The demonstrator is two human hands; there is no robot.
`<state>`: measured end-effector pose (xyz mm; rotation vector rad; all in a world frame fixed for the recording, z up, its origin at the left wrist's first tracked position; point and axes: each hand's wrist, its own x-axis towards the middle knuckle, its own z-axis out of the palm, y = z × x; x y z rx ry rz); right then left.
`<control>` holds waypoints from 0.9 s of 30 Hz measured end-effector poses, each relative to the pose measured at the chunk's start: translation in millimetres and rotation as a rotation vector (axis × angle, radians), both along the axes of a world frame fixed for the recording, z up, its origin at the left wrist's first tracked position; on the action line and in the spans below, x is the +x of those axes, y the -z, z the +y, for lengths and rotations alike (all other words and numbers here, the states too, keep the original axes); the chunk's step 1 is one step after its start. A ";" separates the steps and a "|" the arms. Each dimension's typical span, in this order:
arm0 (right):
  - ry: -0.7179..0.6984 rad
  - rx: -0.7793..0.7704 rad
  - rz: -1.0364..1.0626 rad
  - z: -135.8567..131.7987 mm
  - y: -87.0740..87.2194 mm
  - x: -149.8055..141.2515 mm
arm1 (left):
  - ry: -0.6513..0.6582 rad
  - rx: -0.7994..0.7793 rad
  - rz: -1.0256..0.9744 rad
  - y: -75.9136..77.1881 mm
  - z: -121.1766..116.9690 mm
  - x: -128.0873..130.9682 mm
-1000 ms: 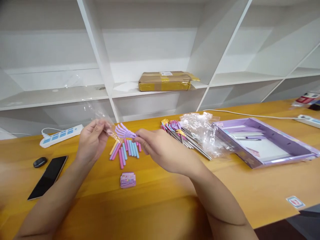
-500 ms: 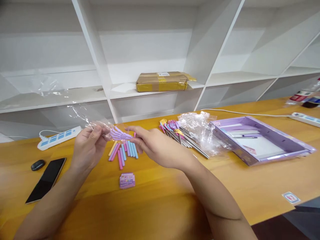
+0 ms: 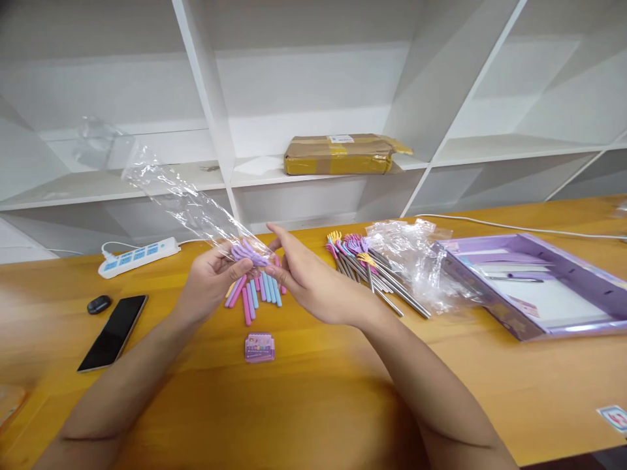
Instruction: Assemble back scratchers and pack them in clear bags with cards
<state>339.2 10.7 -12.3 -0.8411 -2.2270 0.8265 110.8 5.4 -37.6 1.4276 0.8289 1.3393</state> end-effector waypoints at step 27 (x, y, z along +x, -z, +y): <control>0.036 0.025 -0.194 14.4 -3.5 0.4 | -0.130 0.096 0.013 -8.6 22.7 -22.6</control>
